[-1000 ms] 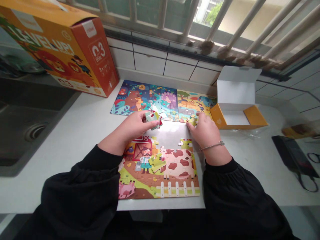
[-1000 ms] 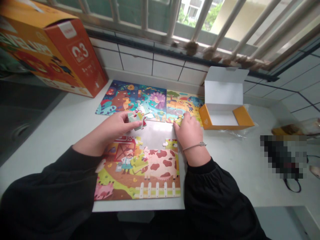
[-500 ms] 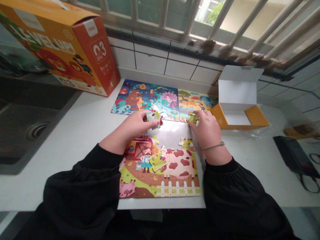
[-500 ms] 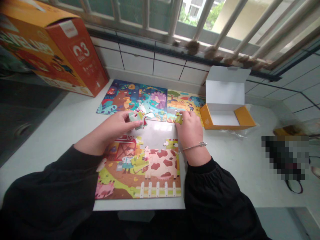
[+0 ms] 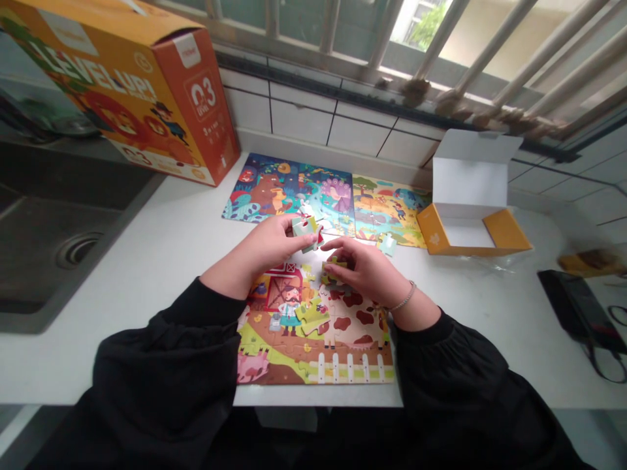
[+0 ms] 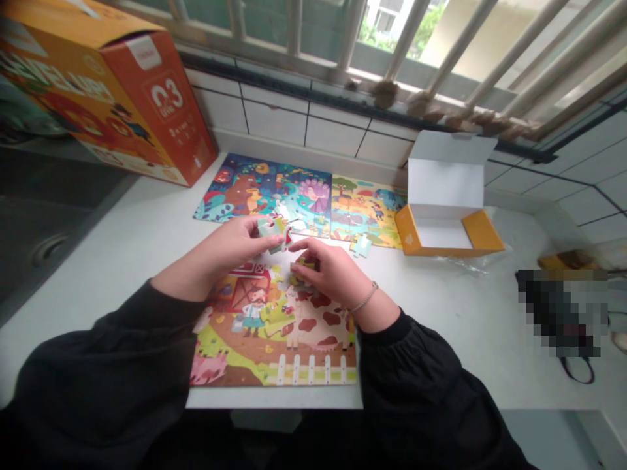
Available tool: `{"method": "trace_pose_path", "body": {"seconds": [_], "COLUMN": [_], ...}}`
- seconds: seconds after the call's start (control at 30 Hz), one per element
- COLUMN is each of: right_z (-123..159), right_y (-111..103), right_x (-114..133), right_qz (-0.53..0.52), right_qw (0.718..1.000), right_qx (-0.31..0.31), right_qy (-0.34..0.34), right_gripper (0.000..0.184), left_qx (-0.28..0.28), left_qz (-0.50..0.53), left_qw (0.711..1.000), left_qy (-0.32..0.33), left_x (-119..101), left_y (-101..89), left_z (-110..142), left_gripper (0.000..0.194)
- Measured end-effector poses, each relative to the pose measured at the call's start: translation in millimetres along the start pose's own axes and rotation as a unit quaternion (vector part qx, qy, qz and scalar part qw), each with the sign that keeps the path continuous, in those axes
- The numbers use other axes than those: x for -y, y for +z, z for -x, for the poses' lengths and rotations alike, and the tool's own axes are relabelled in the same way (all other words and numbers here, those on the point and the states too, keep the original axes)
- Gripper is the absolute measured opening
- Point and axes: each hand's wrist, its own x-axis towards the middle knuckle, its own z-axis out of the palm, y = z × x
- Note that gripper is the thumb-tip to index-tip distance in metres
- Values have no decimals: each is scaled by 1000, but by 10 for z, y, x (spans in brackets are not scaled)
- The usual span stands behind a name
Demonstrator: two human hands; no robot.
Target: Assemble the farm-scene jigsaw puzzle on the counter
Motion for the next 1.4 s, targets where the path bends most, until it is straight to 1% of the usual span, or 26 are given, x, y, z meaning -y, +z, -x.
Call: {"method": "trace_pose_path", "body": {"seconds": [0.2, 0.3, 0.4, 0.5, 0.6, 0.83, 1.07, 1.27, 1.4], "right_z": [-20, -19, -25, -39, -48, -51, -57, -70, -75], "right_y": [179, 209, 201, 182, 173, 161, 152, 157, 144], "right_x": [76, 110, 108, 75, 46, 22, 4, 42, 59], "right_qz": [-40, -8, 54, 88, 102, 111, 127, 148, 171], "right_qw": [999, 1000, 997, 993, 990, 986, 984, 980, 978], "right_qx": [-1, -7, -13, -21, -25, -2, 5, 11, 20], "right_qy": [4, -17, -44, -71, -93, -124, -124, -134, -120], "right_gripper": [28, 24, 20, 19, 19, 16, 16, 12, 16], "left_qx": [10, 12, 17, 25, 29, 21, 16, 22, 17], "left_qz": [16, 20, 28, 35, 41, 9, -42, -43, -40], "left_qw": [1000, 1000, 999, 999, 999, 1000, 999, 999, 999], "left_qy": [3, 5, -4, -6, -2, 9, 22, 15, 10], "left_x": [9, 0, -13, -11, -1, 49, 86, 65, 59], "left_y": [5, 9, 9, 7, 9, 7, -5, -5, 1], "left_z": [-15, -23, -26, -28, -32, -53, -63, -59, -54], "left_gripper": [34, 32, 29, 28, 29, 35, 42, 41, 42]}}
